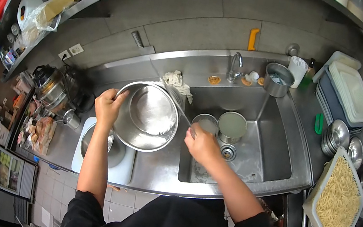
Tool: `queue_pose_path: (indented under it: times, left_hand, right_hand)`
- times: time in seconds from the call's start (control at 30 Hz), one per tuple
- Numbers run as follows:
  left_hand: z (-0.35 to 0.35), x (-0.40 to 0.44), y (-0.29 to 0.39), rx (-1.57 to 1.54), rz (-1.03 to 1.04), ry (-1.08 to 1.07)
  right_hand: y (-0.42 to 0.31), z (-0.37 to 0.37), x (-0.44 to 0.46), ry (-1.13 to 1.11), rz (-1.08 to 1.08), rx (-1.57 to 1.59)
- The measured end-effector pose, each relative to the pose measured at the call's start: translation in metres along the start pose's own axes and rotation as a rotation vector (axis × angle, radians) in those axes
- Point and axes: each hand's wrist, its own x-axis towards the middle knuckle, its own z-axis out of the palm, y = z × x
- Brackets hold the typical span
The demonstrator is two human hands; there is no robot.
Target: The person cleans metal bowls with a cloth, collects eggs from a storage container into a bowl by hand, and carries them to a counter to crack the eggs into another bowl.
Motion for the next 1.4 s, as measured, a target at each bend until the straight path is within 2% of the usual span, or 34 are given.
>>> queue_pose_path:
  times: [0.07, 0.2, 0.27, 0.33, 0.4, 0.47, 0.57, 0.6, 0.67, 0.77, 0.9, 0.97, 1.07, 1.2, 1.27, 1.33, 1.4]
  left_hand:
    - [0.001, -0.001, 0.006, -0.046, 0.033, 0.03]
    - [-0.006, -0.003, -0.006, -0.08, 0.031, 0.073]
    - [-0.02, -0.004, -0.003, -0.038, -0.155, -0.022]
    - [-0.026, -0.005, 0.0, -0.064, -0.191, -0.02]
    - [-0.031, -0.005, 0.002, -0.066, -0.26, -0.08]
    - [-0.036, -0.002, 0.003, -0.065, -0.271, -0.1]
    - [-0.041, 0.007, 0.008, -0.052, -0.339, -0.172]
    - [-0.041, 0.011, 0.01, -0.045, -0.391, -0.224]
    - [-0.041, 0.017, 0.01, -0.009, -0.399, -0.254]
    - [-0.041, 0.025, 0.009, 0.035, -0.435, -0.306]
    - [-0.034, 0.031, -0.003, 0.032, -0.51, -0.323]
    - [-0.03, 0.033, -0.007, 0.019, -0.563, -0.324]
    - [-0.027, 0.039, -0.008, 0.003, -0.612, -0.336]
    - [-0.02, 0.044, -0.016, 0.022, -0.609, -0.347]
    - [-0.018, 0.045, -0.022, 0.008, -0.578, -0.348]
    - [-0.018, 0.051, -0.025, 0.03, -0.592, -0.371]
    - [-0.014, 0.051, -0.037, 0.06, -0.576, -0.404]
  right_hand:
    - [0.002, -0.012, 0.006, -0.164, 0.191, -0.192]
    - [0.023, -0.024, 0.019, -0.128, 0.138, -0.179]
    - [0.009, -0.048, 0.046, -0.111, 0.221, -0.268]
    - [0.016, -0.072, 0.088, -0.222, 0.21, -0.319]
    - [0.019, -0.086, 0.138, -0.302, 0.167, -0.444]
    - [0.044, -0.087, 0.197, -0.253, -0.095, -0.738]
    - [0.028, -0.088, 0.285, -0.222, -0.202, -1.048]
    - [0.027, -0.086, 0.315, -0.191, -0.23, -1.12]
    - [0.029, -0.075, 0.387, -0.3, -0.106, -1.29]
    - [0.012, -0.055, 0.448, -0.419, -0.084, -1.411]
    - [0.022, -0.021, 0.507, -0.357, -0.262, -1.449]
    - [0.036, 0.005, 0.54, -0.255, -0.394, -1.602]
    - [0.038, 0.048, 0.554, -0.274, -0.395, -1.624]
    - [0.064, 0.052, 0.531, -0.232, -0.457, -1.571]
    - [0.069, 0.035, 0.497, 0.169, -1.015, -1.073]
    - [0.046, 0.029, 0.441, 0.149, -0.864, -0.651]
    - [0.002, 0.014, 0.356, -0.278, -0.172, -0.031]
